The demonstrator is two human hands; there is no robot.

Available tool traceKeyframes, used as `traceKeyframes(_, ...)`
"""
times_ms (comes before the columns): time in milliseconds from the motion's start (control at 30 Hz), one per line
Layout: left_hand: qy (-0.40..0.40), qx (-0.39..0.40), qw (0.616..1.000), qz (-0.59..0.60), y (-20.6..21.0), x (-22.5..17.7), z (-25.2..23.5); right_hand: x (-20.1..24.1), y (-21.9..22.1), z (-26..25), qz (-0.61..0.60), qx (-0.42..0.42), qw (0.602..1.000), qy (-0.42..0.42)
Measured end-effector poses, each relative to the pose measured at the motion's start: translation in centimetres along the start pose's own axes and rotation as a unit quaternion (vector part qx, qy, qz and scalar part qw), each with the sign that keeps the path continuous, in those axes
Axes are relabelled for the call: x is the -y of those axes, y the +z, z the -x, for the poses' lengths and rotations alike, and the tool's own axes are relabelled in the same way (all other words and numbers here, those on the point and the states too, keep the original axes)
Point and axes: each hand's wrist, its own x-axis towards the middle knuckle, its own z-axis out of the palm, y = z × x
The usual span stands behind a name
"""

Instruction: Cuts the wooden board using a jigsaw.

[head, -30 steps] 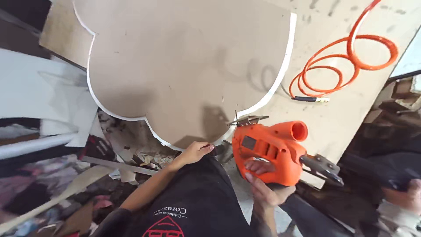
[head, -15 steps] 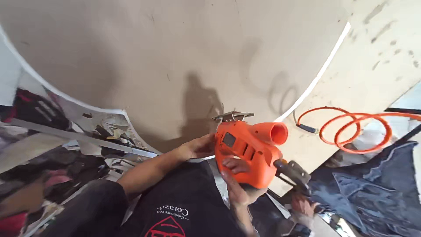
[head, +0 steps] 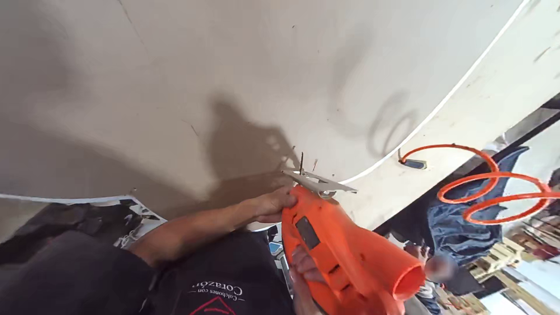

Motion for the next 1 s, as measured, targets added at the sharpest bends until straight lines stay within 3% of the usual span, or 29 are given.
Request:
traceKeyframes(333, 0.002, 0.012, 1.0, 0.012, -0.3, 0.3, 0.4, 2.2, 0.2, 0.4, 0.017, -0.026, 0.997, 0.076)
traceKeyframes(567, 0.013, 0.018, 1.0, 0.019, -0.2, 0.2, 0.0, 6.2, 2.4, -4.4, 0.065, 0.024, 0.994, 0.082)
traceKeyframes(633, 0.016, 0.016, 1.0, 0.013, -0.2, 0.2, 0.1, 5.3, 2.3, -4.1, 0.054, 0.022, 0.998, 0.035)
traceKeyframes(767, 0.01, 0.02, 0.999, 0.025, -0.1, 0.1, 0.0, 6.2, 2.3, -4.6, 0.057, 0.018, 0.993, 0.097)
traceKeyframes(867, 0.012, 0.027, 0.999, 0.026, -0.2, 0.1, -0.2, 3.5, 0.9, -1.9, 0.024, 0.003, 0.997, 0.077)
traceKeyframes(1000, 0.013, 0.028, 0.999, 0.027, -0.2, 0.0, -0.3, 3.6, 0.7, -1.5, 0.025, -0.002, 0.995, 0.1)
